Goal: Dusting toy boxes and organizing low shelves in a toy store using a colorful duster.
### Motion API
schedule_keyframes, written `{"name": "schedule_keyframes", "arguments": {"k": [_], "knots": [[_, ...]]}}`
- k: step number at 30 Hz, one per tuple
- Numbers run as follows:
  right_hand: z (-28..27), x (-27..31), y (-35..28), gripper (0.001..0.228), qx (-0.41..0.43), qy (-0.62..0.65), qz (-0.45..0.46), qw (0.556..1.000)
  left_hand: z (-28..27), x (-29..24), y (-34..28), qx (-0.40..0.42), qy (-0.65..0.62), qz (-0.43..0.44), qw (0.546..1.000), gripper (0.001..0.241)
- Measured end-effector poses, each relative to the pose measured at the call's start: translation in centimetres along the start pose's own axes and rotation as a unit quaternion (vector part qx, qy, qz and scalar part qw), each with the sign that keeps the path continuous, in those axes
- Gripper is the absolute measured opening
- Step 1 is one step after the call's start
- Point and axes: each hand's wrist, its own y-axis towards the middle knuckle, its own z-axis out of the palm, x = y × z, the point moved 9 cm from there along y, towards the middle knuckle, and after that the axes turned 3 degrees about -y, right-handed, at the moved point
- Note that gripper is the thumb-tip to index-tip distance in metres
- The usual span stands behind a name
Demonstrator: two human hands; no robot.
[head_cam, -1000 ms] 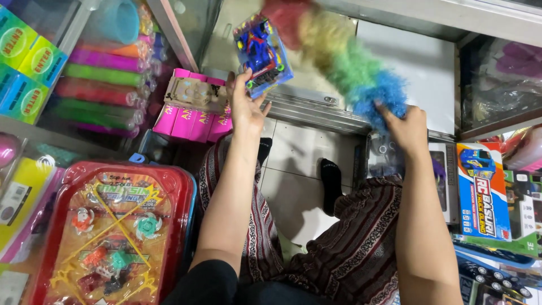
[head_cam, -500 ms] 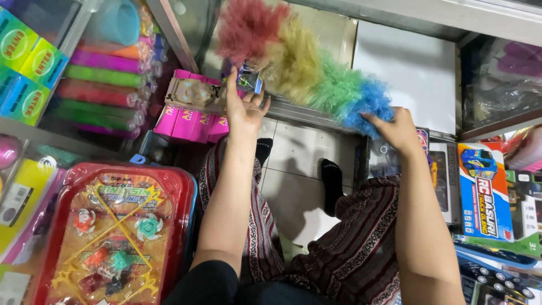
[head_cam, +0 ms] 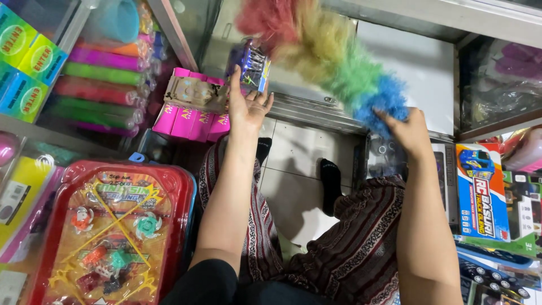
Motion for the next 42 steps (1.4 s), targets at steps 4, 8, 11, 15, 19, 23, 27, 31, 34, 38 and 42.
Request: {"name": "schedule_keyframes", "arguments": {"k": [4, 8, 11, 15, 19, 23, 27, 31, 34, 38, 42], "knots": [[0.6, -1.8, 1.3, 0.031, 0.032, -0.046, -0.067, 0.996, 1.3, -0.6, 0.5, 0.135, -0.002, 0.058, 0.989, 0.084], [0.0, -0.9, 0.5, 0.033, 0.011, -0.033, -0.015, 0.999, 0.2, -0.2, 0.9, 0.065, 0.002, 0.030, 0.997, 0.081], [0.1, -2.8, 1.5, 0.033, 0.037, -0.012, -0.019, 0.999, -1.2, 0.1, 1.9, 0.056, 0.018, 0.039, 0.998, 0.076], [0.7, -3.9, 1.9, 0.038, 0.076, -0.099, -0.052, 0.991, -3.0, 0.2, 5.7, 0.109, 0.005, 0.069, 0.992, 0.079], [-0.2, -3.3, 1.1, 0.047, 0.028, -0.053, 0.034, 0.998, -2.5, 0.3, 3.1, 0.003, -0.002, 0.014, 1.000, 0.078], [0.4, -8.6, 3.6, 0.061, 0.035, -0.087, 0.037, 0.995, -3.5, 0.6, 4.3, -0.001, 0.009, 0.027, 1.000, 0.079], [-0.1, -6.6, 3.4, 0.072, -0.031, -0.094, 0.004, 0.995, -2.6, -0.1, 2.8, -0.027, 0.061, 0.069, 0.995, 0.088], [0.3, -5.3, 2.8, 0.076, -0.024, -0.089, 0.059, 0.994, 1.0, -1.1, -1.9, -0.028, 0.164, 0.115, 0.979, 0.095], [1.4, -5.3, 3.2, 0.074, -0.002, -0.082, 0.071, 0.994, 2.4, -0.2, -2.1, 0.043, 0.207, 0.112, 0.971, 0.102], [1.8, -3.4, 3.3, 0.068, -0.039, -0.057, 0.047, 0.996, 4.5, 1.6, -3.2, 0.135, 0.219, 0.055, 0.965, 0.096], [1.8, -2.6, 2.8, 0.064, -0.028, 0.005, 0.038, 0.999, 4.4, 2.8, -2.9, 0.144, 0.229, 0.030, 0.962, 0.087]]}}
